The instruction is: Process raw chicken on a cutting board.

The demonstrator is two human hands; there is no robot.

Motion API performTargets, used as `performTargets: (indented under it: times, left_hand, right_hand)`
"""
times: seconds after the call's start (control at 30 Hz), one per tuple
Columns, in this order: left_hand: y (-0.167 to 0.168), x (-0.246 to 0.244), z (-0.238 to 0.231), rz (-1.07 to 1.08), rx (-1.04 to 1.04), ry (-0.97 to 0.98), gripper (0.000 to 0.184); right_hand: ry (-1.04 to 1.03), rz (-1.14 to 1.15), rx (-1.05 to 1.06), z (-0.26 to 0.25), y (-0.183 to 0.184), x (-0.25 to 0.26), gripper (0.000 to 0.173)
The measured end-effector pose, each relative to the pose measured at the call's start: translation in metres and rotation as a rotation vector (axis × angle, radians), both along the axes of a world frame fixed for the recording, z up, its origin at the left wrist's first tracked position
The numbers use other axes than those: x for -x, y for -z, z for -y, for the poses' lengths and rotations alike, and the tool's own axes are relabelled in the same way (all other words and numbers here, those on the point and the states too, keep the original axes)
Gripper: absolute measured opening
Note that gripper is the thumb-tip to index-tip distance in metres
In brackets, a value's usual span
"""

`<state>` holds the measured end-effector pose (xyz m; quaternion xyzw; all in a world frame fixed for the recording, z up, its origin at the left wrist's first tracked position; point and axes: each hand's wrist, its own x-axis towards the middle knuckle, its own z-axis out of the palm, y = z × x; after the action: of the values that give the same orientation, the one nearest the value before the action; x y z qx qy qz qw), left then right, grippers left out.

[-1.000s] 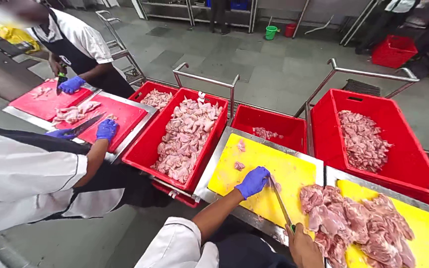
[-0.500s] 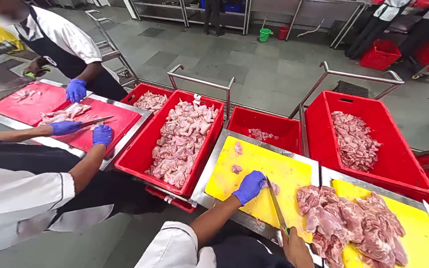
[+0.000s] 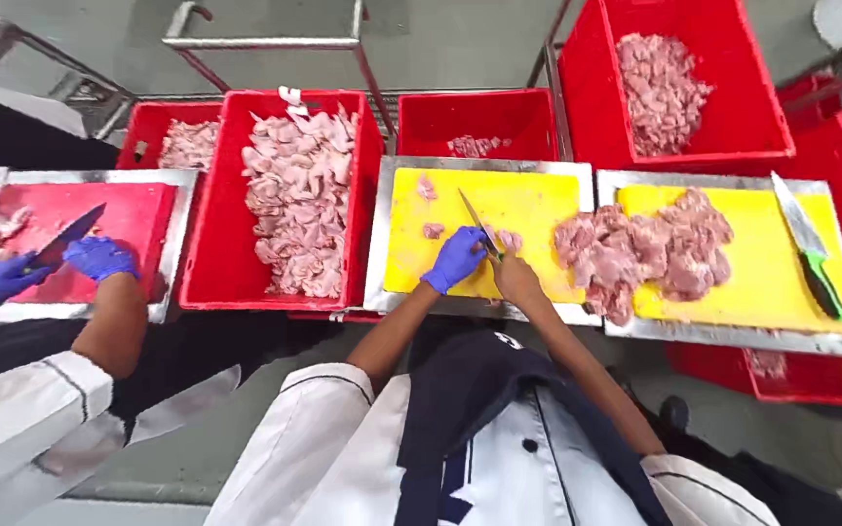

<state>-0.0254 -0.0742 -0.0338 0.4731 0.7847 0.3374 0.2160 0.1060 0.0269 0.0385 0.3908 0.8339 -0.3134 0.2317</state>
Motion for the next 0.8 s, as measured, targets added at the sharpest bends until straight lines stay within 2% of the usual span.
performTargets:
  times: [0.13,0.23,0.3,0.4,0.47,0.57,0.63,0.8]
  left_hand:
    - [0.0,-0.004,-0.002,-0.121,0.06,-0.179,0.028]
    - [-0.011,-0.003,-0.008,-0.092,0.141,-0.404,0.03]
    - [-0.011,-0.006,-0.011,-0.058,0.101,-0.436,0.032]
    - [-0.009,-0.025,-0.033,-0.036,0.032,-0.316,0.041]
    - [-0.016,-0.045,-0.057,-0.03,0.107,-0.206,0.045]
    - [-0.031,-0.071,-0.092,-0.027,0.309,-0.019,0.036]
    - [-0.036,-0.081,-0.103,-0.046,0.366,0.103,0.034]
    - [-0.052,-0.081,-0.09,-0.025,0.472,0.495,0.027]
  right_hand:
    - [0.011,0.085,0.013,0.009,-0.004,-0.058,0.058]
    - [-0.01,0.158,0.075,0.003,-0.006,-0.094,0.059]
    - [0.009,0.078,0.098,-0.004,-0.002,-0.108,0.058]
    - [0.183,-0.125,0.079,-0.012,-0.004,-0.127,0.053]
    - [0.308,-0.198,0.059,-0.014,-0.003,-0.145,0.053]
    - [0.376,-0.169,0.011,-0.018,0.007,-0.172,0.054]
    - [0.371,-0.123,-0.019,-0.016,0.009,-0.183,0.053]
    - [0.361,0.038,0.032,-0.007,0.007,-0.196,0.055]
